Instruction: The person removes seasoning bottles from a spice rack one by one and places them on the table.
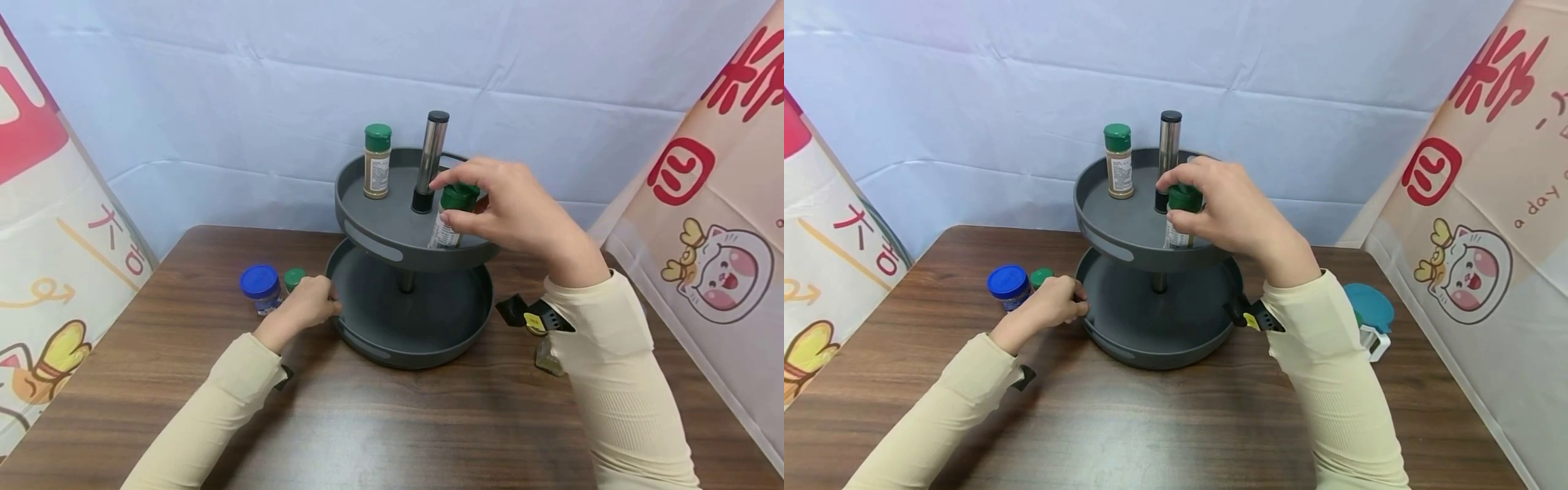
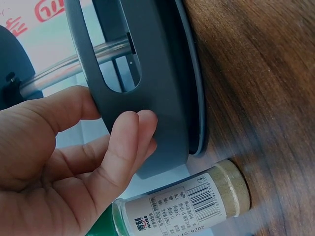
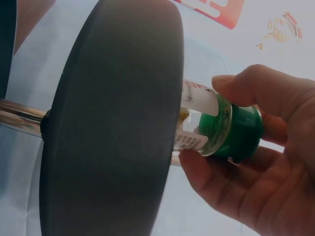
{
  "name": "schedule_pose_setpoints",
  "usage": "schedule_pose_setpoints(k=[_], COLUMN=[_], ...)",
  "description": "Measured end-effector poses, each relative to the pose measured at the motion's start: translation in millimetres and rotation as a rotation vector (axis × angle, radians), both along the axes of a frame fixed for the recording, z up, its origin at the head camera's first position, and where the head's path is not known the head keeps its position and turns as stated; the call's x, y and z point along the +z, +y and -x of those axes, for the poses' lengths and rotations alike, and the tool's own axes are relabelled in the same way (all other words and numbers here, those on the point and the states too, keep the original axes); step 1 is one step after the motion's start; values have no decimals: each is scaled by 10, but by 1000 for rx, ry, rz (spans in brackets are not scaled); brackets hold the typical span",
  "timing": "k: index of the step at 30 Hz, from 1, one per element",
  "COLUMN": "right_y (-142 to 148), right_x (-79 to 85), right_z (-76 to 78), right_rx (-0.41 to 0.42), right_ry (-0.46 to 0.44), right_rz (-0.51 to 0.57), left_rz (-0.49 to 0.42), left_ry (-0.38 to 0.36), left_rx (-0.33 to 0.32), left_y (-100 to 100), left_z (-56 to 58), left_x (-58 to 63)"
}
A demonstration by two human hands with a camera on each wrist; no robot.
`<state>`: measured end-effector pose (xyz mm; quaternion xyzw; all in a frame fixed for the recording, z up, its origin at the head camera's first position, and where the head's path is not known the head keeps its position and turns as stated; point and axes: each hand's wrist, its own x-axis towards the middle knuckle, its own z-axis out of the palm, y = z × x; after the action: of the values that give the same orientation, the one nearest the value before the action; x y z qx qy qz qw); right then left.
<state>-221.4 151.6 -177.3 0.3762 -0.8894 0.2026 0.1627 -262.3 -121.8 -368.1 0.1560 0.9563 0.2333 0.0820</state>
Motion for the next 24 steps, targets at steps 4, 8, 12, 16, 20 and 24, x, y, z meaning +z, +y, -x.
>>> schedule_pose_setpoints(k=[4,8,12,16,20,24], right_y=[1,3,-2,-8,-2,9], right_x=[-1,16,65,158,246,283], right_z=[-4,-5,-12,-51,-96,-110], right_rx=[1,4,5,16,26,10], right_ry=[-3,-3,19,64,123,165], right_rz=[0,-4,-13,-1,19,13], left_rz=[-1,-3,-4,-2,0,3], left_ry=[5,1,0,5,10,15], left_rx=[1,1,3,4,1,-1], left_y=[-4,-4,-7,-6,-4,-3], left_z=[2,7,6,6,6,7], left_x=[-8,-2,14,18,10,6])
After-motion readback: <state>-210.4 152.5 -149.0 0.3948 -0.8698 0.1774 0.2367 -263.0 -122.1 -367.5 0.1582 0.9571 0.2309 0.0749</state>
